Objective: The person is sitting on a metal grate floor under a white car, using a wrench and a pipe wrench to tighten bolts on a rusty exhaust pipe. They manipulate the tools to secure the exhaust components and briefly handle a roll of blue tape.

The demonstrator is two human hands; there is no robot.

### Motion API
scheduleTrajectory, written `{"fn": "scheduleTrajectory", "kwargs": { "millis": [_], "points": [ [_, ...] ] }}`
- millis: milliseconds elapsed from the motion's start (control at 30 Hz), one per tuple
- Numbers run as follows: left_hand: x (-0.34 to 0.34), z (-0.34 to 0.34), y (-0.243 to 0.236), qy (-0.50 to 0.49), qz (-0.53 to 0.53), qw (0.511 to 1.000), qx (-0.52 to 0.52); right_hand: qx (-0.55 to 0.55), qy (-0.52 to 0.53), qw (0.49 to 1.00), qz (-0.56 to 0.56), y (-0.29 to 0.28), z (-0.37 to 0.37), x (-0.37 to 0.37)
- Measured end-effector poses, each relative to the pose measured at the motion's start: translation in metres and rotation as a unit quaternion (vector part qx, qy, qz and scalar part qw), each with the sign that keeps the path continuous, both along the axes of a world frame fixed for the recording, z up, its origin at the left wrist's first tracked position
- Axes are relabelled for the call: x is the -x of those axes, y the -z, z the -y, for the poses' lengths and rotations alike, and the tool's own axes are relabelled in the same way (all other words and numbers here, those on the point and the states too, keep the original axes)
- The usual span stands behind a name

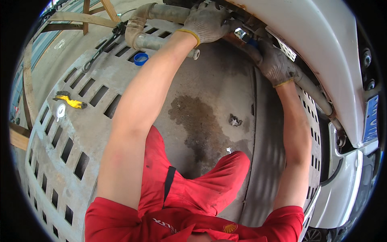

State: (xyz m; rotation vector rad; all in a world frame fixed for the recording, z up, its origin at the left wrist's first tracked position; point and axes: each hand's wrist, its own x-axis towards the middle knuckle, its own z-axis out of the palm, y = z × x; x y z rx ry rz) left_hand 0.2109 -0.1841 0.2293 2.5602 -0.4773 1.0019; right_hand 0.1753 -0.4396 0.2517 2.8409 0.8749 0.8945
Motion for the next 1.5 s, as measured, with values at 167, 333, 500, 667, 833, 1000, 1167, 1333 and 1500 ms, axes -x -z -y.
{"fn": "scheduleTrajectory", "kwargs": {
  "millis": [167,333,500,667,833,1000,1167,1333,1500],
  "points": [
    [0.021,-0.031,-0.015,-0.024,-0.088,0.995,-0.044,0.059,-0.208,0.961,0.170,0.011,-0.018,-0.046],
    [0.007,0.005,-0.014,0.020,-0.010,0.999,-0.029,0.104,-0.217,0.953,0.184,-0.027,0.015,-0.028],
    [-0.002,0.007,-0.007,-0.010,-0.025,0.998,-0.058,0.101,-0.160,0.975,0.115,-0.013,0.036,-0.046],
    [0.007,0.004,-0.014,-0.023,-0.063,0.994,-0.086,0.101,-0.088,0.987,0.091,-0.018,0.019,-0.030],
    [-0.005,-0.001,-0.006,0.033,-0.037,0.989,-0.138,0.081,-0.008,0.996,0.030,-0.014,0.012,-0.014],
    [-0.004,0.008,-0.002,0.012,-0.065,0.996,-0.052,0.032,-0.070,0.996,0.048,-0.007,0.019,-0.013],
    [-0.009,0.008,0.003,-0.006,-0.049,0.997,-0.055,0.030,-0.135,0.990,-0.002,-0.011,0.027,-0.014],
    [-0.016,0.006,0.004,0.012,-0.032,0.998,-0.045,0.030,-0.221,0.975,0.023,-0.014,0.023,-0.014],
    [0.010,0.016,-0.006,0.002,-0.081,0.996,-0.033,-0.085,-0.141,0.979,-0.123,-0.011,0.013,0.015]
  ]
}}
